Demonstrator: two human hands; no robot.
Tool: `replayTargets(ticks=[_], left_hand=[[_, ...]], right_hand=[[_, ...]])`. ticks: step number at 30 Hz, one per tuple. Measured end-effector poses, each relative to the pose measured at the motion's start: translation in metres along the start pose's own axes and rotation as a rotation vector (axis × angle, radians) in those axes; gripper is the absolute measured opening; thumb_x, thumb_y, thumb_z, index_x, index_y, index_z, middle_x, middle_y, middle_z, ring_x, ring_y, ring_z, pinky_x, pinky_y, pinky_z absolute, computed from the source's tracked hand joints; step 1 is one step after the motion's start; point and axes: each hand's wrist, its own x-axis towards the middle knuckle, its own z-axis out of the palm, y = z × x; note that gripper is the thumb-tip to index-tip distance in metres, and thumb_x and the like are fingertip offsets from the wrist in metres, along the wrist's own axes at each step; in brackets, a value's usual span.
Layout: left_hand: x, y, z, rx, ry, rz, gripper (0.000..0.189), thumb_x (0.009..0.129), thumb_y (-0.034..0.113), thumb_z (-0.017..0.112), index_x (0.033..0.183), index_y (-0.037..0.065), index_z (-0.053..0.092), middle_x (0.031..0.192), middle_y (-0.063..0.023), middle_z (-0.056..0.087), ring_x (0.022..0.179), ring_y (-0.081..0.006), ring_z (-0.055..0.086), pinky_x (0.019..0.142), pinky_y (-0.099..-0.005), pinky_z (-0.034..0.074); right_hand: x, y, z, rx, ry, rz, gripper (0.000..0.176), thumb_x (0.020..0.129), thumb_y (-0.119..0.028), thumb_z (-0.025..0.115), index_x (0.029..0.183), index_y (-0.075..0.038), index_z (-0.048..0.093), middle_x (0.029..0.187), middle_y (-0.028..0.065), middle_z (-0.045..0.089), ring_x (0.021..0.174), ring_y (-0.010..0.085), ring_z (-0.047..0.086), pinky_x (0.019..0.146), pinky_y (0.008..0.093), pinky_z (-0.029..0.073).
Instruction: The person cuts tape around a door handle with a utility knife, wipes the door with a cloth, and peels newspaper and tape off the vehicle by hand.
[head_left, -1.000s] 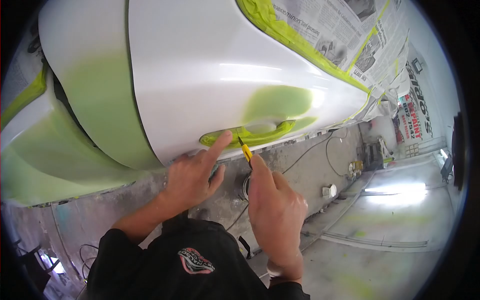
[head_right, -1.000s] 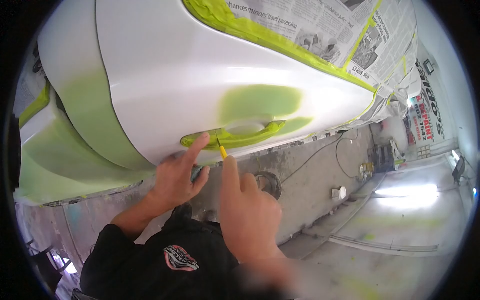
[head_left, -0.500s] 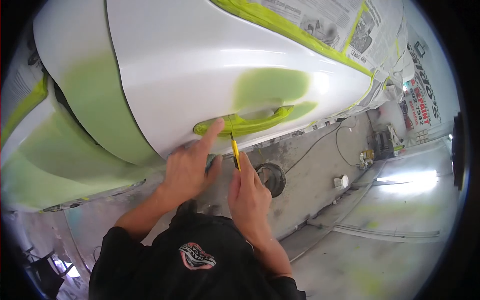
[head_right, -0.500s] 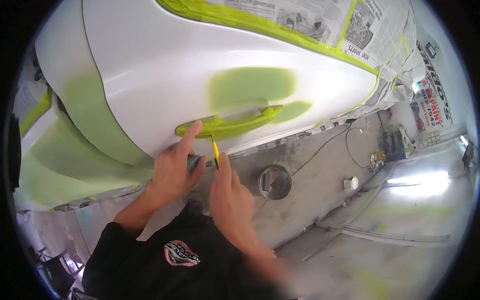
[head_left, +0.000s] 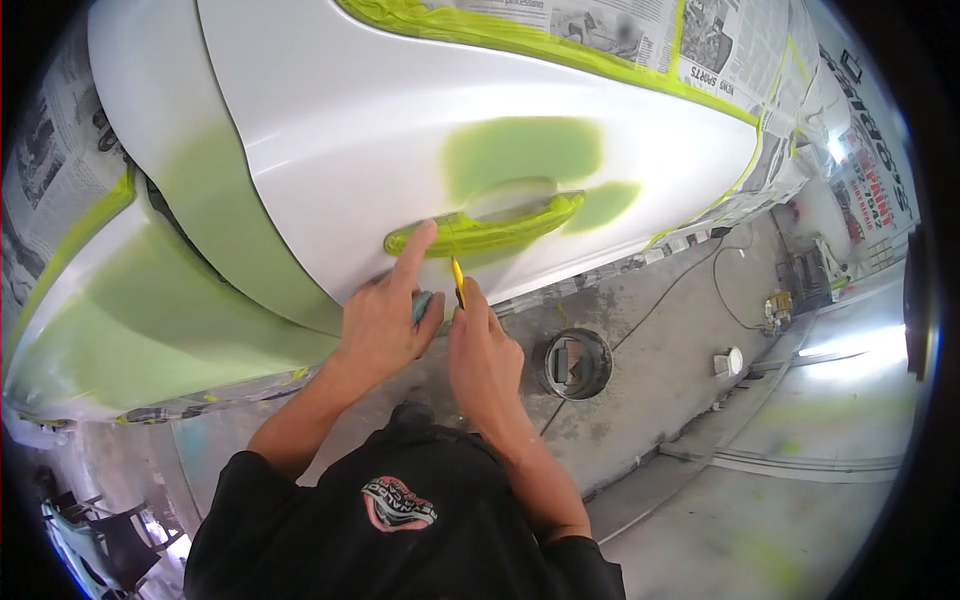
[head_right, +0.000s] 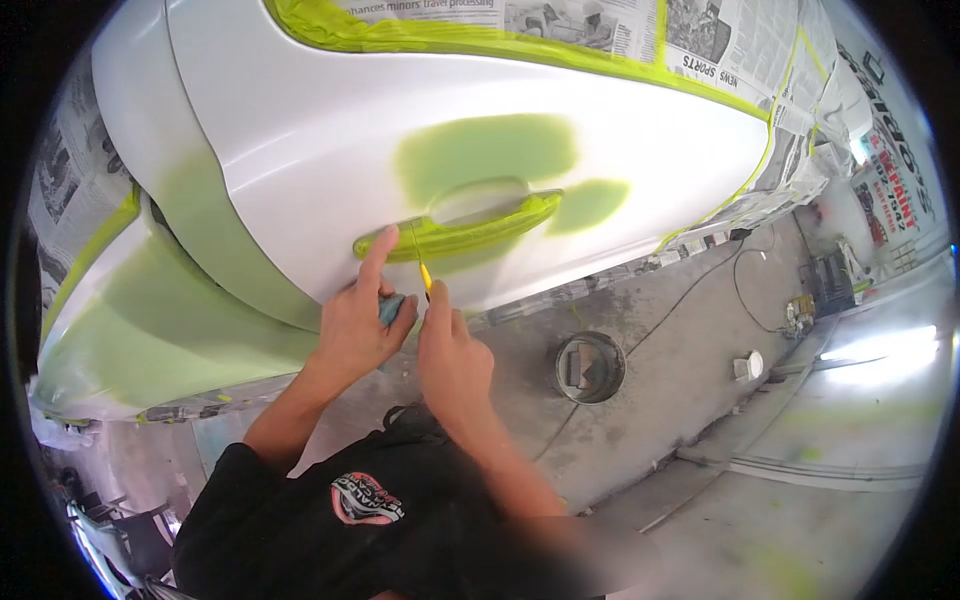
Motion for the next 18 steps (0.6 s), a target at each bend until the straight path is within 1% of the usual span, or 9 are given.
replayTargets(ticks=[3,6,9,11,14,17,18], left_hand=[[-0.001,0.004,0.001,0.021,0.007,-0.017,0.081,0.085,0.015,0.073,0.157,0.012,0.036,0.078,-0.0181,0.069,0.069,-0.0384,0.07,0.064,-0.047,0.055],[-0.001,0.011,-0.001,0.07,0.016,-0.027,0.08,0.086,0.017,0.073,0.157,0.013,0.037,0.084,-0.0189,0.071,0.072,-0.0379,0.071,0.065,-0.0471,0.056],[-0.003,0.021,-0.002,0.163,0.061,-0.029,0.075,0.088,0.018,0.071,0.157,0.015,0.039,0.09,-0.0186,0.072,0.074,-0.0368,0.071,0.065,-0.047,0.056],[-0.003,0.03,-0.004,0.258,0.081,-0.055,0.071,0.09,0.018,0.07,0.155,0.016,0.042,0.094,-0.0181,0.073,0.076,-0.0359,0.072,0.066,-0.0463,0.056],[-0.002,0.042,-0.002,0.374,0.119,-0.089,0.062,0.092,0.019,0.068,0.151,0.015,0.049,0.096,-0.0183,0.073,0.079,-0.0353,0.072,0.066,-0.0448,0.056],[0.005,0.045,0.005,0.506,0.21,0.003,0.055,0.091,0.013,0.071,0.144,0.011,0.056,0.075,-0.0085,0.063,0.059,-0.0257,0.061,0.059,-0.0362,0.05],[0.008,0.049,0.006,0.53,0.22,-0.014,0.052,0.091,0.012,0.072,0.141,0.01,0.058,0.075,-0.0085,0.063,0.06,-0.0243,0.061,0.059,-0.0356,0.05]], right_hand=[[0.007,0.005,0.009,0.047,-0.003,0.004,0.041,0.099,-0.014,0.058,0.138,-0.003,0.049,0.105,0.0272,0.071,0.082,0.0479,0.069,0.071,0.0553,0.055],[0.012,0.017,0.024,0.062,0.146,-0.145,0.034,0.098,-0.015,0.06,0.129,-0.005,0.051,0.089,0.0172,0.068,0.066,0.041,0.068,0.055,0.0499,0.054],[0.021,0.024,0.03,0.112,0.183,-0.206,0.029,0.099,-0.016,0.062,0.123,-0.003,0.053,0.089,0.0185,0.067,0.068,0.0405,0.068,0.055,0.0482,0.054],[0.027,0.031,0.037,0.144,0.228,-0.267,0.028,0.099,-0.017,0.063,0.12,-0.002,0.054,0.087,0.0177,0.066,0.067,0.0389,0.068,0.055,0.047,0.054],[0.032,0.04,0.041,0.205,0.296,-0.333,0.027,0.097,-0.018,0.066,0.118,-0.003,0.055,0.083,0.015,0.063,0.065,0.0355,0.067,0.054,0.0444,0.054],[0.037,0.044,0.047,0.302,0.368,-0.384,0.027,0.095,-0.016,0.067,0.116,-0.003,0.057,0.079,0.0121,0.06,0.061,0.0314,0.066,0.053,0.0412,0.053],[0.038,0.044,0.051,0.336,0.398,-0.388,0.027,0.094,-0.015,0.068,0.115,-0.003,0.057,0.078,0.0112,0.059,0.06,0.03,0.065,0.052,0.0402,0.053]])
